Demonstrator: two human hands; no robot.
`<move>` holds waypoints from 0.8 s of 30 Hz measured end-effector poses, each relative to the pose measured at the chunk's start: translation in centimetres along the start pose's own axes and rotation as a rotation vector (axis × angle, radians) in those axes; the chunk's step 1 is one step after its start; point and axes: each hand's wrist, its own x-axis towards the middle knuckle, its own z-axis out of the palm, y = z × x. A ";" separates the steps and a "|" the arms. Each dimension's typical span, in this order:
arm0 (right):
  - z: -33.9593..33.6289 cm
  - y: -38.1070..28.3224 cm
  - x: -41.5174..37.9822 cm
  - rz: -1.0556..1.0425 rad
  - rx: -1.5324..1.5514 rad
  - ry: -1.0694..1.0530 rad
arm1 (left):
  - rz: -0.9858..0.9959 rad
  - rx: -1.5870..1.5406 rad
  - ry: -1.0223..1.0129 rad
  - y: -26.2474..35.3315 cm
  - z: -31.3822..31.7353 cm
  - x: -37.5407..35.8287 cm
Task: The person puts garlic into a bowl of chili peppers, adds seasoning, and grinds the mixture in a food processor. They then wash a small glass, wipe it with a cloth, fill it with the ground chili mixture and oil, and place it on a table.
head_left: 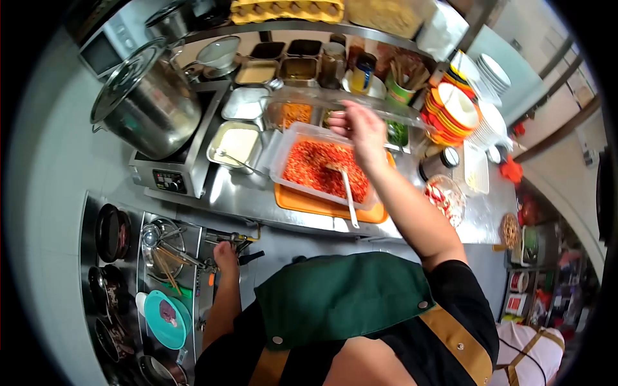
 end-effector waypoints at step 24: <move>8.9 17.6 7.7 0.422 0.181 0.201 | -0.268 0.248 0.061 2.9 -2.5 -5.3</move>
